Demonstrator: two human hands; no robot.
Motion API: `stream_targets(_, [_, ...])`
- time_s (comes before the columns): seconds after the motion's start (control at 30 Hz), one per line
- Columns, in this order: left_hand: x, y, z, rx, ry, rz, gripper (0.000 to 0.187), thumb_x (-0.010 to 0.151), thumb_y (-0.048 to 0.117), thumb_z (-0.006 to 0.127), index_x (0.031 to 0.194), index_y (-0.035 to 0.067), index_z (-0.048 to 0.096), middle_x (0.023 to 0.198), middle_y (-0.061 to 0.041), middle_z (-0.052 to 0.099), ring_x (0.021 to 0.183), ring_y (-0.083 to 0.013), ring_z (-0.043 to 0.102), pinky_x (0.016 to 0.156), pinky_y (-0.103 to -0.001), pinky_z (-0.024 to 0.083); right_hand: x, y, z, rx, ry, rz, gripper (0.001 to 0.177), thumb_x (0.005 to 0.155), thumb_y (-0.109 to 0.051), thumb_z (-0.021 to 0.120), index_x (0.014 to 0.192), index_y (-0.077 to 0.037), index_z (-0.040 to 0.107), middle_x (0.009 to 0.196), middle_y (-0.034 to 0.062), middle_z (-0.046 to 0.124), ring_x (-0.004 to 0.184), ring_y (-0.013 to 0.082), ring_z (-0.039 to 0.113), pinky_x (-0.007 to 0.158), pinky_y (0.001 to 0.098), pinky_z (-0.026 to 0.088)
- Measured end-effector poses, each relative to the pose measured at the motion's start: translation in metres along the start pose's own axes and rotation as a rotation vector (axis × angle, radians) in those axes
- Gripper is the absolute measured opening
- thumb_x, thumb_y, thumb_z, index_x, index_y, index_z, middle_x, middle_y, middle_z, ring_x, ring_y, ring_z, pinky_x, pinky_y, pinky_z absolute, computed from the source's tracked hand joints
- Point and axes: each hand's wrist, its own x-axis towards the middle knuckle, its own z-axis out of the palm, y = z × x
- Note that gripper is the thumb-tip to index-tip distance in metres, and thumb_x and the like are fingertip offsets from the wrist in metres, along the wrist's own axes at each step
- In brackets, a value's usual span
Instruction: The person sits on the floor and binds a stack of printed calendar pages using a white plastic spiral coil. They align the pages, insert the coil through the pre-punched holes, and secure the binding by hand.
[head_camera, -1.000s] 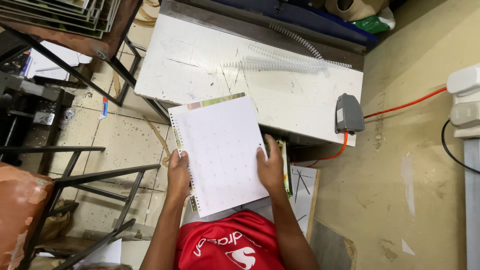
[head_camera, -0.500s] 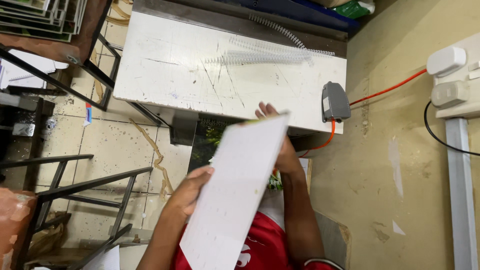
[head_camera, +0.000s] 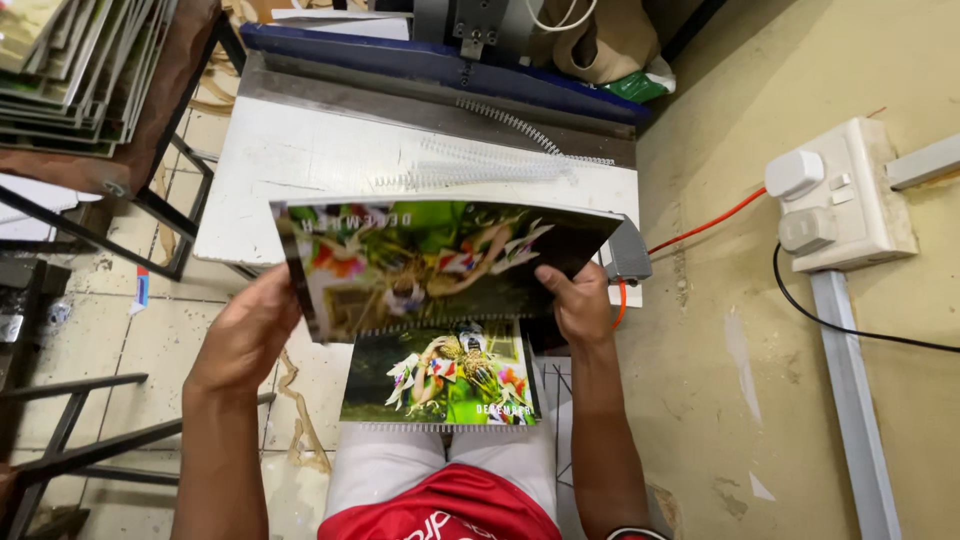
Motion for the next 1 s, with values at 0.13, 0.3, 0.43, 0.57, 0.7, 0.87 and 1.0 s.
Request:
stream_targets(0.13, [0.076,0.001,0.044,0.44,0.038,0.269,0.032,0.109,0.011,0.061,0.139,0.0,0.06,0.12,-0.011,0.068,0.111,-0.021,0.064,0.102,-0.043,0.053,0.039,-0.011,-0.011,-0.221,0.006,-0.079,0.012,0.095,-0.009,0.083,0.104,-0.001,0.082,0.082,0.0111,0.078,0.07,0.0139,0.072,0.069,0.0346,0.064])
stream_targets(0.3, [0.105,-0.079,0.052,0.411,0.164,0.276,0.041,0.107,0.01,0.068,0.144,0.007,0.054,0.131,-0.012,0.066,0.126,-0.0267,0.062,0.114,-0.052,0.047,0.017,0.07,-0.036,-0.175,0.065,0.047,0.052,0.091,-0.005,0.087,0.137,0.002,0.064,0.122,0.0132,0.075,0.109,0.0229,0.069,0.101,0.0456,0.058])
stream_targets(0.43, [0.106,-0.079,0.059,0.372,0.204,0.245,0.026,0.111,0.015,0.06,0.135,0.007,0.054,0.124,-0.013,0.065,0.123,-0.0324,0.06,0.118,-0.065,0.043,0.015,0.08,-0.013,-0.135,0.148,0.047,0.053,0.094,0.001,0.082,0.142,0.002,0.058,0.124,0.0126,0.072,0.113,0.0226,0.067,0.102,0.0453,0.057])
stream_targets(0.57, [0.1,-0.079,0.062,0.42,0.237,0.344,0.033,0.111,0.03,0.066,0.137,0.012,0.056,0.125,-0.008,0.064,0.127,-0.0273,0.059,0.117,-0.061,0.045,0.041,-0.031,0.064,-0.081,0.133,-0.088,0.059,0.093,0.008,0.078,0.145,-0.002,0.054,0.124,0.0119,0.07,0.114,0.0206,0.066,0.102,0.0424,0.059])
stream_targets(0.7, [0.087,-0.067,0.063,0.466,0.237,0.259,0.03,0.108,0.017,0.065,0.134,0.006,0.056,0.121,-0.014,0.063,0.123,-0.0357,0.057,0.115,-0.071,0.045,0.027,-0.014,0.052,-0.127,0.067,-0.024,0.061,0.095,0.006,0.077,0.15,0.0,0.053,0.132,0.017,0.07,0.121,0.0258,0.067,0.103,0.0501,0.058])
stream_targets(0.87, [0.092,-0.095,0.048,0.411,0.204,0.316,0.027,0.111,0.017,0.065,0.134,0.007,0.056,0.123,-0.013,0.067,0.125,-0.0283,0.063,0.112,-0.059,0.05,0.024,-0.003,0.06,-0.127,0.118,0.042,0.054,0.097,0.004,0.078,0.146,-0.002,0.056,0.131,0.0104,0.072,0.121,0.0193,0.066,0.107,0.0451,0.057])
stream_targets(1.0, [0.091,-0.083,0.058,0.369,0.203,0.338,0.038,0.11,0.028,0.069,0.139,0.008,0.055,0.125,-0.012,0.068,0.124,-0.0252,0.064,0.111,-0.055,0.053,0.028,-0.045,0.079,-0.143,0.133,0.009,0.039,0.098,0.002,0.076,0.133,-0.004,0.059,0.115,0.0088,0.07,0.108,0.0195,0.067,0.098,0.0437,0.06])
